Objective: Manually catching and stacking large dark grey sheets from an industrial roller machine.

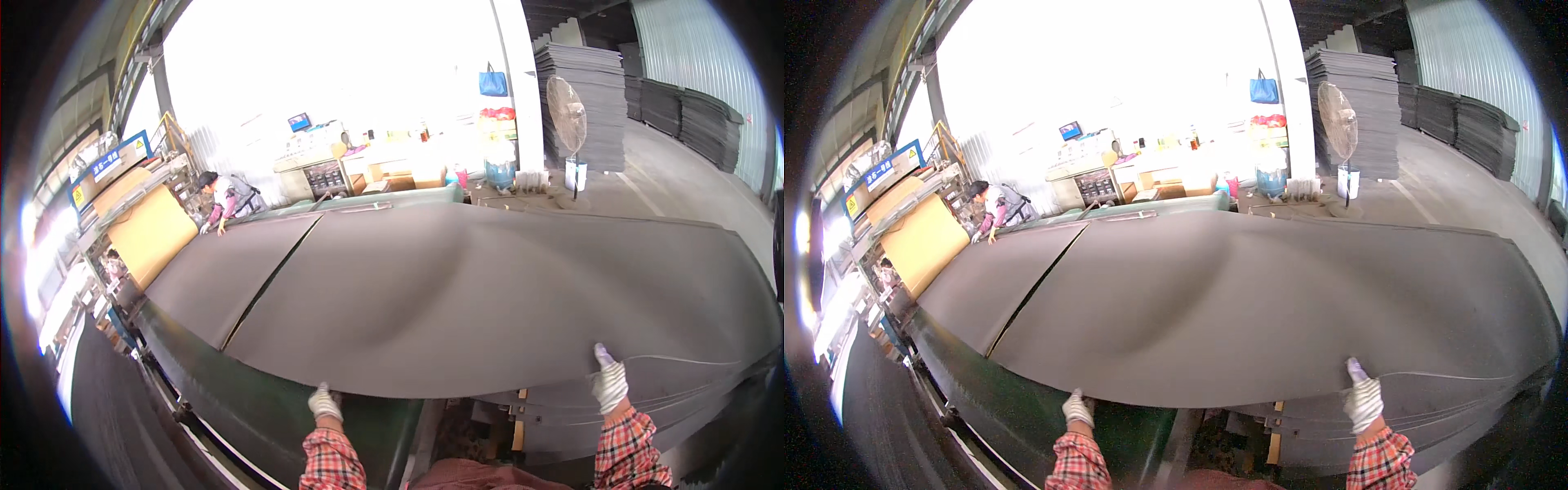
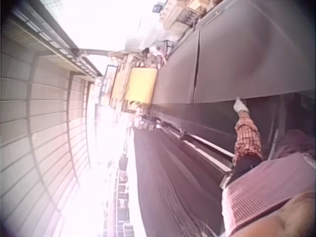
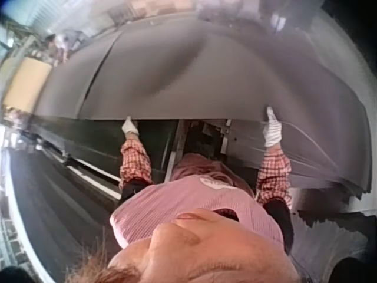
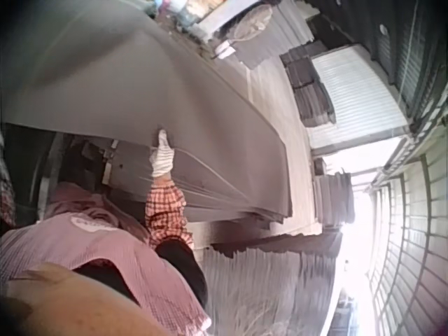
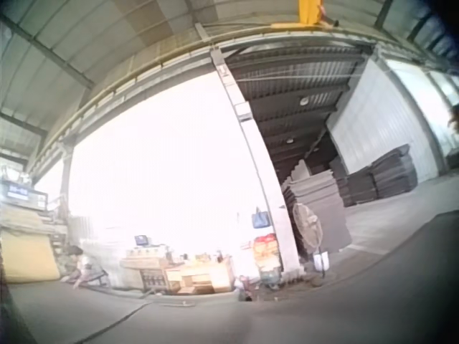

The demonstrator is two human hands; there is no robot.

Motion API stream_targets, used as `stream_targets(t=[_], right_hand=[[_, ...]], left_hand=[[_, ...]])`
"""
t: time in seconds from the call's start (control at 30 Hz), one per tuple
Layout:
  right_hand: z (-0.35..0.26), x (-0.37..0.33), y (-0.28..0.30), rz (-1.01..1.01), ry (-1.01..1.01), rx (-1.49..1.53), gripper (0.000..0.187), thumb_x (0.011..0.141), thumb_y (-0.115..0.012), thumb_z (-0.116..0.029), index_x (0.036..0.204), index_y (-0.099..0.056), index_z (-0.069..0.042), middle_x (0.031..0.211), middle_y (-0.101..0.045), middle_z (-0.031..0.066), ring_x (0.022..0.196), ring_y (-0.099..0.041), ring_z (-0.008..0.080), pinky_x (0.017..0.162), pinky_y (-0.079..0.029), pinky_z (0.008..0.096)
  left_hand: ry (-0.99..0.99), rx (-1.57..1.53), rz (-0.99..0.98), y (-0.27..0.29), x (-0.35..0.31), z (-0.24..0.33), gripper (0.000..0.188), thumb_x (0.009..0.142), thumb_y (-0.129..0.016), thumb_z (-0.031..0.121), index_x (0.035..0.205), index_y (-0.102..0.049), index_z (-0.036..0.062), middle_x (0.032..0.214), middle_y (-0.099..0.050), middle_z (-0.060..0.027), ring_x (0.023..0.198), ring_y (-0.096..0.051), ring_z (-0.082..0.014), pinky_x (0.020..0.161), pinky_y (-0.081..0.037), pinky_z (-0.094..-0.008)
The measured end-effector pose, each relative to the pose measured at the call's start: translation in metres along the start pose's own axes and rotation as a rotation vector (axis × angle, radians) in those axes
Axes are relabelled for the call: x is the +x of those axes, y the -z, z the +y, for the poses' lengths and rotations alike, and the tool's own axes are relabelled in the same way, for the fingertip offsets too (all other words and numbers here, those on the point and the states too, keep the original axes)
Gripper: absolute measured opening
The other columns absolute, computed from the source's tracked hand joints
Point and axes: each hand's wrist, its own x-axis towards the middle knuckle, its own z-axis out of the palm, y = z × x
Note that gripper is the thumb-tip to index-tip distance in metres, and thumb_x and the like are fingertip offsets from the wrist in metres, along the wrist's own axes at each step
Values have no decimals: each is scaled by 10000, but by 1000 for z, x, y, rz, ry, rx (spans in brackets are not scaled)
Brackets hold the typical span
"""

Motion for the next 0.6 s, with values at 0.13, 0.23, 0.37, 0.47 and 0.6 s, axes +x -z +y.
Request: stream_targets(t=[0.13, 0.23, 0.37, 0.47, 0.6], right_hand=[[-97, -7, -36, 85, 539, -250, 814, 515, -574, 150, 1237, -391, -178, 1097, -506, 196, 973, -497, 389, 860, -411, 388], [-129, -18, -64, -4, 581, -374, 754, 605, -501, 122, 1273, -334, -186, 1093, -502, 214, 893, -536, 380, 854, -425, 387], [-140, -33, -106, -288, 435, -65, 563, 740, -433, 23, 1275, -324, -118, 944, -564, 238, 721, -583, 351, 746, -480, 392], [-147, -48, -100, -292, -523, 1025, 452, 788, -460, -32, 1232, -392, -86, 918, -584, 206, 711, -594, 309, 708, -485, 390], [-121, -76, -12, 237, -522, 1152, 582, 751, -538, -501, 1128, -488, -61, 1071, -533, 84, 961, -511, 206, 850, -400, 333]], left_hand=[[186, -176, -375, -61, -141, -23, 292, 760, -614, 188, 990, -525, 32, 933, -566, -83, 823, -559, -227, 718, -475, -333], [412, 94, -446, -98, -233, -28, 305, 775, -601, 246, 1006, -527, 61, 911, -563, -64, 774, -559, -205, 599, -451, -279], [335, 66, -444, -112, -235, -36, 241, 792, -567, 258, 942, -545, 70, 861, -569, -35, 746, -539, -163, 601, -425, -263], [301, -18, -380, -85, -190, -28, 206, 798, -527, 216, 935, -546, 63, 869, -571, -23, 719, -542, -149, 602, -428, -242], [151, -208, -163, -43, -127, -21, 196, 745, -575, 89, 931, -540, 38, 844, -568, -52, 772, -557, -182, 654, -478, -265]])
